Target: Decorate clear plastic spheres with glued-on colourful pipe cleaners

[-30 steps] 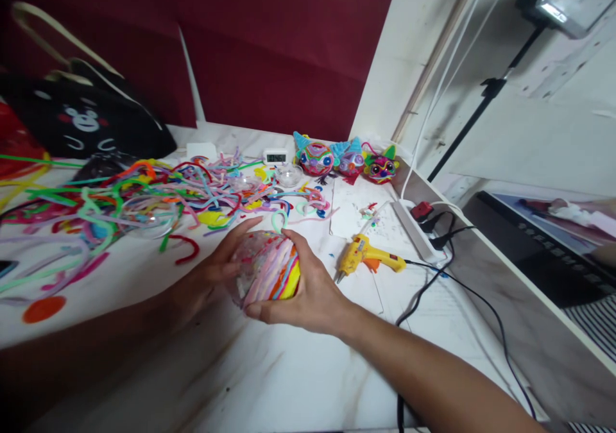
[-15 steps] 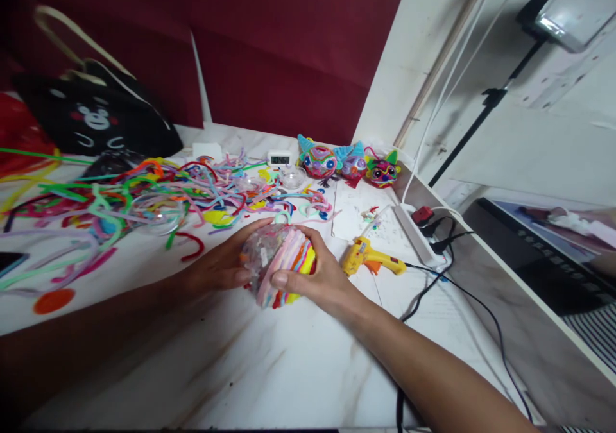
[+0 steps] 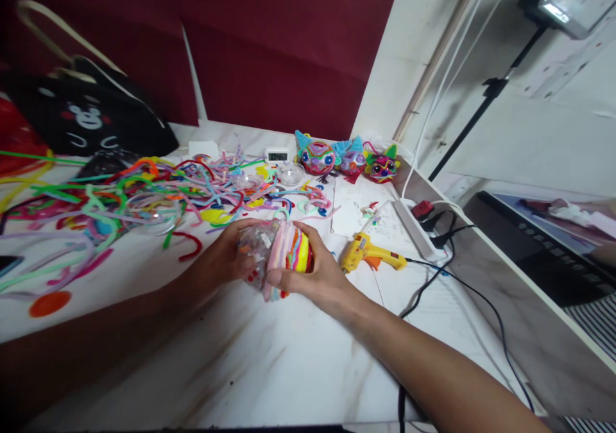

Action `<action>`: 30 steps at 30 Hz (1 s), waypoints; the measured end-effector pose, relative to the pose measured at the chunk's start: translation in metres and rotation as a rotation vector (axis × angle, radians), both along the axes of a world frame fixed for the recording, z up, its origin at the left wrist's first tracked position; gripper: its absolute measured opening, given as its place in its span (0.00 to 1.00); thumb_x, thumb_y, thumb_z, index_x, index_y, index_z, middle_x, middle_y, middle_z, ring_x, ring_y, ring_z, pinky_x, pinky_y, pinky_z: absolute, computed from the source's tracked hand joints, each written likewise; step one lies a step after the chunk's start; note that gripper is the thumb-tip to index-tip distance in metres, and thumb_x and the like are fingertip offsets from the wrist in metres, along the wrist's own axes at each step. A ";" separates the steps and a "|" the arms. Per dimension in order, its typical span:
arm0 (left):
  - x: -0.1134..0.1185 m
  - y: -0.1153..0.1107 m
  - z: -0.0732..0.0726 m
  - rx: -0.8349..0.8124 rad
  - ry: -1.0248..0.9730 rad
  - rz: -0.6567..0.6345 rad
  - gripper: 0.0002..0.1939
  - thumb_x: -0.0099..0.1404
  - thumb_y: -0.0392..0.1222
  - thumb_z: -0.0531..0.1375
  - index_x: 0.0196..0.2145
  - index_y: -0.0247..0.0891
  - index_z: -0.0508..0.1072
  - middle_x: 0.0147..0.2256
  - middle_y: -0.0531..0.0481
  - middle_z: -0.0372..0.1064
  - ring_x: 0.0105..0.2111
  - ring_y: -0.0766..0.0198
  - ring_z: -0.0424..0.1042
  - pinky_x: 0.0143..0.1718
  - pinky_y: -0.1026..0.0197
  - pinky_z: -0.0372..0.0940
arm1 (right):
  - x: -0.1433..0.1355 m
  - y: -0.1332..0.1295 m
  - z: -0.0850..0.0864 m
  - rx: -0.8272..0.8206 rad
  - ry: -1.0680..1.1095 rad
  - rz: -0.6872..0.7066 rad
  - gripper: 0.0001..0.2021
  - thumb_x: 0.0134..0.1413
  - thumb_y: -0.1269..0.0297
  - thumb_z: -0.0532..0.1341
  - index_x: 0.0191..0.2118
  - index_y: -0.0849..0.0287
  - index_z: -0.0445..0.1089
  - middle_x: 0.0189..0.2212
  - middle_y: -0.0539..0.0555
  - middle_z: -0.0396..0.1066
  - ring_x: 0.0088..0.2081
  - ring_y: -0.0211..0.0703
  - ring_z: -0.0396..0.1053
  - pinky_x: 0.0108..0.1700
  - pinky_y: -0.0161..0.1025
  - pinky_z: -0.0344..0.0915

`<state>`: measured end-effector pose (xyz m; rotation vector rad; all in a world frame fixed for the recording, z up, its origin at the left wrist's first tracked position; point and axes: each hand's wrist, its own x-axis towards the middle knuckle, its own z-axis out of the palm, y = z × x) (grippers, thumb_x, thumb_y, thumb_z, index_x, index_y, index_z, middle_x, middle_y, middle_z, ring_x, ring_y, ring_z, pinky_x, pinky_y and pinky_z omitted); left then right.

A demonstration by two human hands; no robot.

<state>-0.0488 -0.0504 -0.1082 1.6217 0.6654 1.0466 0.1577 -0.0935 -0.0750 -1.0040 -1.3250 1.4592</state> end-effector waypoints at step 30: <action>-0.002 -0.020 0.016 0.002 0.057 -0.045 0.33 0.66 0.52 0.60 0.64 0.45 0.52 0.58 0.41 0.62 0.54 0.47 0.67 0.51 0.49 0.68 | -0.005 -0.004 0.007 0.089 0.005 0.011 0.38 0.42 0.52 0.73 0.56 0.51 0.55 0.41 0.50 0.68 0.43 0.45 0.68 0.42 0.40 0.70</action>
